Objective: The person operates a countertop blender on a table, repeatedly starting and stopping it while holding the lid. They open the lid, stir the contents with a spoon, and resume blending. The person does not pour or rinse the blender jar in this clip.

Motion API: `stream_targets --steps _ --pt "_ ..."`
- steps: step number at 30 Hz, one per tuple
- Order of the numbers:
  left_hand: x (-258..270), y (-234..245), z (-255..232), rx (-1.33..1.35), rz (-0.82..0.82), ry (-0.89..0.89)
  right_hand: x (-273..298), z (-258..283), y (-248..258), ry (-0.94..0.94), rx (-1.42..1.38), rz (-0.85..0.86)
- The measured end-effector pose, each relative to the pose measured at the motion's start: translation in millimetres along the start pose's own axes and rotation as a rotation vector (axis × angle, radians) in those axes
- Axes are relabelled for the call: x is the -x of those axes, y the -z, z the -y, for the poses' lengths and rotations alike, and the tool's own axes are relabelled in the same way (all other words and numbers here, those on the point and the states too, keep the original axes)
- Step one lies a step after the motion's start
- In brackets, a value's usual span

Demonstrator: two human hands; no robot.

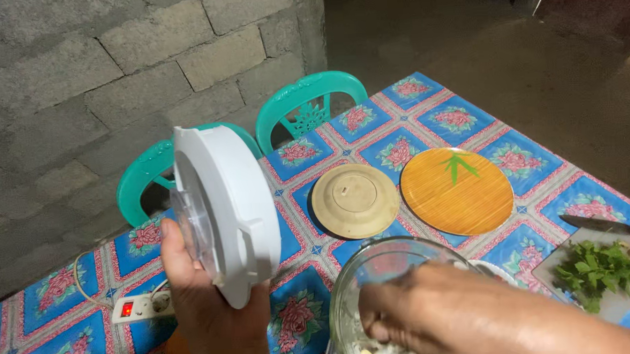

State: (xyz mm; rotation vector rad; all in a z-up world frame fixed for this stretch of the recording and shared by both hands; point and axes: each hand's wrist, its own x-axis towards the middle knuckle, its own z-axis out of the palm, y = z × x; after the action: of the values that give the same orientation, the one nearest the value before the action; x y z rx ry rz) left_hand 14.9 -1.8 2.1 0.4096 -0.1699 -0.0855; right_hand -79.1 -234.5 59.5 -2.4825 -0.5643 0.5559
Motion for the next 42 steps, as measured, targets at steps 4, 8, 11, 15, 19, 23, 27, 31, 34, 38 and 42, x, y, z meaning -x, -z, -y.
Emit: stream_targets --steps 4,8,11,15,19,23,27,31,34,38,42 --pt "23 12 -1 -1.358 0.073 -0.531 18 4 19 0.179 -0.313 -0.171" --pt "18 20 1 -1.256 0.093 -0.471 0 25 19 -0.169 -0.095 0.234" --pt "16 21 -3 -1.376 0.14 -0.55 0 27 22 -0.142 -0.1 0.131" --pt "5 17 -5 -0.273 0.181 -0.011 26 3 21 0.08 -0.237 -0.192" --pt "5 4 1 -0.509 -0.128 -0.007 6 -12 -8 -0.019 -0.126 -0.087" --pt "3 -5 -4 -0.243 -0.34 0.096 16 -8 2 -0.186 -0.136 -0.081" --pt "-2 -4 -4 -0.133 -0.312 0.056 22 10 24 -0.004 -0.203 -0.266" --pt "0 0 -1 -0.268 -0.204 0.073 0 6 9 -0.251 0.051 -0.097" --pt "15 6 -3 -0.729 0.006 -0.1 20 -25 -5 -0.217 -0.075 -0.109" --pt "12 12 -7 -0.527 0.124 -0.101 52 -73 -25 -0.108 -0.229 -0.226" --pt "16 18 -7 -1.457 0.22 -0.488 43 -56 -31 0.107 -0.505 -0.254"
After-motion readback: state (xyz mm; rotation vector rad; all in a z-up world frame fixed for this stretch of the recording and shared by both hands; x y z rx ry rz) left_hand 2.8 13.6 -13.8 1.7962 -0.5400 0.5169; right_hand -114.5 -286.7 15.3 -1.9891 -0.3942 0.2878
